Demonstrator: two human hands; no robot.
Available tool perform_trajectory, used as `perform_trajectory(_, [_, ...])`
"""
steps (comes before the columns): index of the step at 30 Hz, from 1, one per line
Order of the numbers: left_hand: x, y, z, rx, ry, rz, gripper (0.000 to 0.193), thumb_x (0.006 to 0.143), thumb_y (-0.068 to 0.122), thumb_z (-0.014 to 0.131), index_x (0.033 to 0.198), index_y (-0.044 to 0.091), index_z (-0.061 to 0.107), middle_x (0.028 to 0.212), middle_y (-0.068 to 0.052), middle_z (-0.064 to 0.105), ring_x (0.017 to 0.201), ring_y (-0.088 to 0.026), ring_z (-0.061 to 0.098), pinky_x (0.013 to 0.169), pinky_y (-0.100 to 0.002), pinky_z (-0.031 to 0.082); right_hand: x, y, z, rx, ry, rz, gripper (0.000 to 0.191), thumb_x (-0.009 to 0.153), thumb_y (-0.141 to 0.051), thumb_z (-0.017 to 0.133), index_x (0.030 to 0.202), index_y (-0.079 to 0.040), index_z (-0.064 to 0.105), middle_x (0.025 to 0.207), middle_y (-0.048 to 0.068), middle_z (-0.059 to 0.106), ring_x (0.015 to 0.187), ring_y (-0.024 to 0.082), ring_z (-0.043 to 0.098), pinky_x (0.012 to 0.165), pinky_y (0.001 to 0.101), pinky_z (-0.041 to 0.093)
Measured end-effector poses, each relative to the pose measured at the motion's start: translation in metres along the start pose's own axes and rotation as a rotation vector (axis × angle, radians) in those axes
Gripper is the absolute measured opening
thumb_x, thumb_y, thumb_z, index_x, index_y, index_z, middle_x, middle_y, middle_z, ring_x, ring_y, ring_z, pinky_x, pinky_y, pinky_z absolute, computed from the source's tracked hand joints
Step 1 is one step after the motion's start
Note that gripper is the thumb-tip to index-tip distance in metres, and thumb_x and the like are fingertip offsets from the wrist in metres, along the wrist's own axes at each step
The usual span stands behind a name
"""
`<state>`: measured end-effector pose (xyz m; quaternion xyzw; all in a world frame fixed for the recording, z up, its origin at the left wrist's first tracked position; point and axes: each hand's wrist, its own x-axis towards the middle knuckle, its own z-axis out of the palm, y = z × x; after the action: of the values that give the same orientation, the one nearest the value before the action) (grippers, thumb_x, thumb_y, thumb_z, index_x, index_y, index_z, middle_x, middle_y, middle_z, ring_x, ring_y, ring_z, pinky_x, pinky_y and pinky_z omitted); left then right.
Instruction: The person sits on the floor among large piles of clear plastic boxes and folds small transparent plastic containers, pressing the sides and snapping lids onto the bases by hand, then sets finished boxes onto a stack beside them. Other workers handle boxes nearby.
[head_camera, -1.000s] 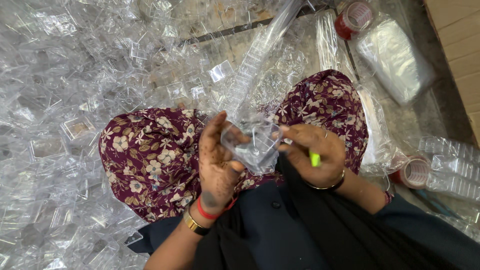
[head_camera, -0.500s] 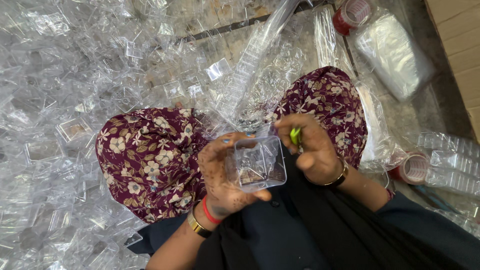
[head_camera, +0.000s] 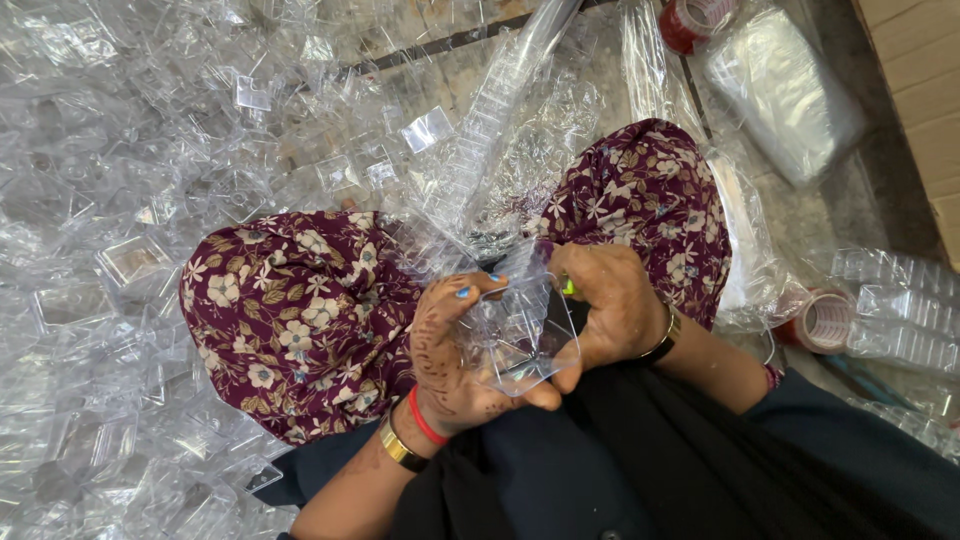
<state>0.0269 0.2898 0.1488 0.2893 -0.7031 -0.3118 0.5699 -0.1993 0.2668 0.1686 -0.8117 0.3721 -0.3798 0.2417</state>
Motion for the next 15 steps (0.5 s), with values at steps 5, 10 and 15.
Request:
perform_trajectory(5, [0.0001,-0.0006,-0.002,0.114,0.017,0.035,0.106,0.07,0.061,0.088,0.148,0.014,0.034,0.131,-0.011,0.058,0.111,-0.025,0.066,0.098,-0.041,0.055,0.0015,0.0009,-0.0033,0.045,-0.035,-0.063,0.068,0.081,-0.073,0.07,0.086,-0.007,0.057,0.069,0.006,0.053,0.058,0.027,0.057,0.055,0.038,0.043])
perform_trajectory(10, [0.0008,-0.0058,-0.0019,0.065,0.065,0.013,0.105,0.07,0.059,0.088,0.148,0.013,0.036,0.13,-0.012,0.056,0.113,-0.026,0.065,0.097,-0.04,0.058,-0.0044,-0.0047,0.0019,-0.081,-0.029,-0.13,0.052,0.09,-0.059,0.067,0.081,-0.009,0.057,0.067,0.006,0.053,0.055,0.026,0.056,0.053,0.0405,0.042])
perform_trajectory(15, [-0.0002,-0.0016,-0.0004,-0.165,0.057,-0.186,0.104,0.081,0.066,0.082,0.153,0.008,0.036,0.136,-0.014,0.051,0.116,-0.023,0.064,0.098,-0.037,0.06,-0.0085,-0.0021,0.0065,0.057,0.031,-0.13,0.053,0.098,-0.06,0.065,0.084,-0.009,0.059,0.07,0.004,0.054,0.057,0.023,0.056,0.055,0.038,0.043])
